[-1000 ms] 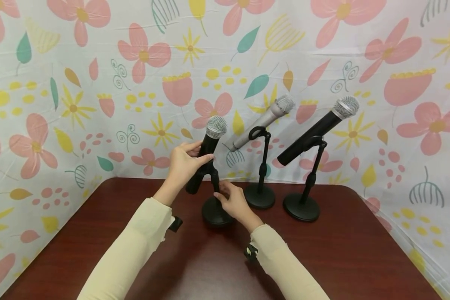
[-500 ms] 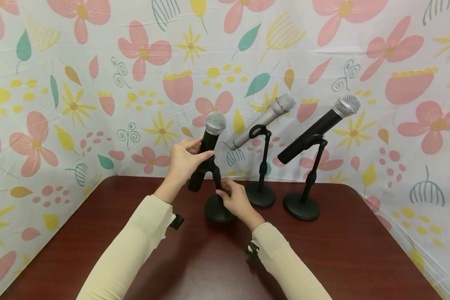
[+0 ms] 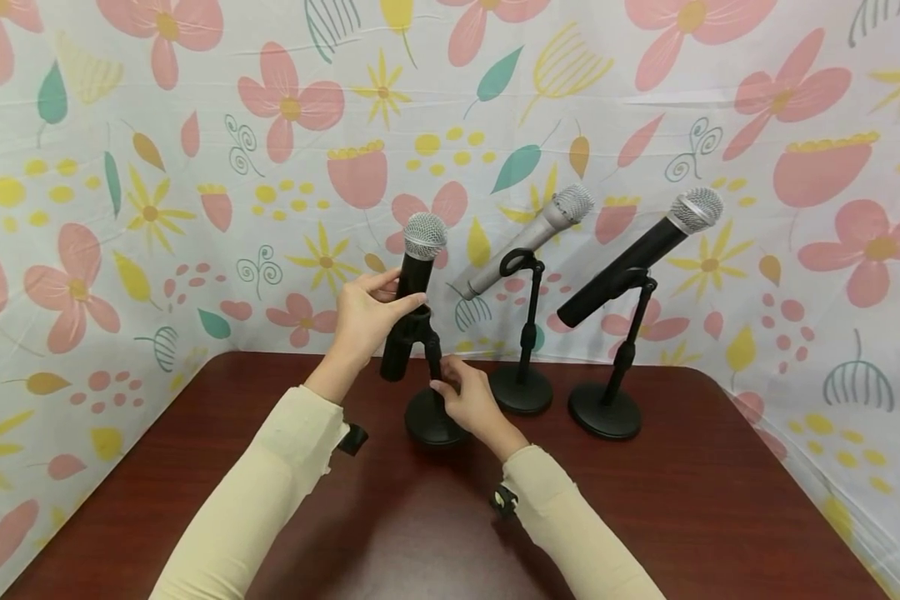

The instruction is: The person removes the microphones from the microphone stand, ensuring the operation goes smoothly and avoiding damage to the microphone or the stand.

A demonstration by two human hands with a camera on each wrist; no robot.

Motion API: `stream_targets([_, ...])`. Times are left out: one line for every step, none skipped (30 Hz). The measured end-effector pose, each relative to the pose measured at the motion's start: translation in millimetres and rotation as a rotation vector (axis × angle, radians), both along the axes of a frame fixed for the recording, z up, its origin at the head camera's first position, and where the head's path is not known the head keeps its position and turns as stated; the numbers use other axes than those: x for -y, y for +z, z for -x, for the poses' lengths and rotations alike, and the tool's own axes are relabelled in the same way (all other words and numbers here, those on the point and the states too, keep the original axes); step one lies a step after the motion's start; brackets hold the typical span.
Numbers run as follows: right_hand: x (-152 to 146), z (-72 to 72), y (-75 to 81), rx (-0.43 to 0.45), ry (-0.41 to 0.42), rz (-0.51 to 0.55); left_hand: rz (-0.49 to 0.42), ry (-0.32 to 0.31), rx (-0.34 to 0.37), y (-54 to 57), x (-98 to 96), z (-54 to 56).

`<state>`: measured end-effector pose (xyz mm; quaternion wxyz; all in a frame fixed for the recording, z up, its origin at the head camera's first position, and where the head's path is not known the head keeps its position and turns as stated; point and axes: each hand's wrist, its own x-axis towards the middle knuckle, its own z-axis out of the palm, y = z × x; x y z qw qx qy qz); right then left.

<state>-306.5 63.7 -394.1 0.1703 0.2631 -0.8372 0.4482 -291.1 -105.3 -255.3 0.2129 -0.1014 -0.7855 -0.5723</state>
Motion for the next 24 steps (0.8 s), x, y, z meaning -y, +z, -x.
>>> stream_targets([1,-0.5,0.7,0.0,0.003,0.005,-0.007,0.003,0.002,1.2,0.6,-0.3])
stream_targets([1,-1.1,2.1,-0.008,0.007,0.007,-0.014,0.006,0.002,2.4,1.2,-0.6])
stream_targets([2,-1.5,3.6,-0.014,0.007,0.006,-0.018,0.01,-0.003,3.7,1.6,-0.9])
stream_targets([3,-1.4,5.1,-0.019,0.005,0.004,-0.02,0.015,-0.007,5.1,2.1,-1.4])
stream_targets([3,-1.2,6.4,-0.022,0.005,0.004,-0.021,0.016,-0.014,6.2,2.6,-1.6])
stream_targets([4,-1.6,7.9,-0.017,0.006,0.002,-0.017,0.018,-0.018,6.8,3.2,-1.5])
stream_targets([4,-1.6,8.8,-0.023,0.007,-0.004,-0.017,0.018,-0.02,7.1,4.0,-1.3])
stream_targets([5,-1.6,9.3,-0.024,0.008,-0.009,-0.014,0.02,-0.026,7.0,4.6,-1.0])
stream_targets([5,-1.5,9.4,-0.021,0.009,-0.013,-0.013,0.021,-0.03,6.9,5.2,-0.7])
stream_targets([5,-1.2,10.0,-0.021,0.011,-0.018,-0.012,0.022,-0.032,7.1,5.8,-0.4])
stream_targets([5,-0.9,10.6,-0.02,0.014,-0.021,-0.015,0.023,-0.031,7.2,6.2,0.1])
stream_targets([5,-0.6,11.0,-0.018,0.016,-0.024,-0.015,0.026,-0.028,7.2,6.6,0.4])
stream_targets([5,-0.3,11.3,-0.016,0.015,-0.027,-0.024,0.024,-0.025,7.5,6.7,0.4])
stream_targets([5,0.1,11.7,-0.009,0.014,-0.025,-0.03,0.023,-0.024,7.8,6.7,0.5])
stream_targets([5,0.4,12.0,-0.008,0.014,-0.025,-0.039,0.021,-0.022,8.2,6.6,0.6])
stream_targets([5,0.8,12.1,-0.01,0.012,-0.028,-0.045,0.022,-0.02,8.5,6.8,0.8])
stream_targets([5,1.0,12.3,-0.009,0.01,-0.029,-0.054,0.023,-0.018,8.8,6.8,1.1])
stream_targets([5,1.4,12.3,-0.011,0.008,-0.033,-0.056,0.025,-0.018,9.3,6.7,1.2])
stream_targets([5,1.8,12.1,-0.012,0.008,-0.033,-0.065,0.023,-0.02,10.0,6.5,1.0])
stream_targets([5,2.1,11.7,-0.012,0.009,-0.033,-0.067,0.025,-0.019,10.5,6.6,1.3])
stream_targets([5,2.2,11.3,-0.014,0.01,-0.033,-0.072,0.026,-0.018,11.1,6.5,1.3])
stream_targets([5,2.4,10.9,-0.015,0.01,-0.03,-0.078,0.025,-0.019,11.9,6.4,1.2])
stream_targets([5,2.2,10.8,-0.012,0.013,-0.025,-0.082,0.024,-0.022,12.8,6.2,0.9])
stream_targets([5,2.3,10.4,-0.011,0.016,-0.022,-0.086,0.022,-0.023,13.7,6.0,0.6])
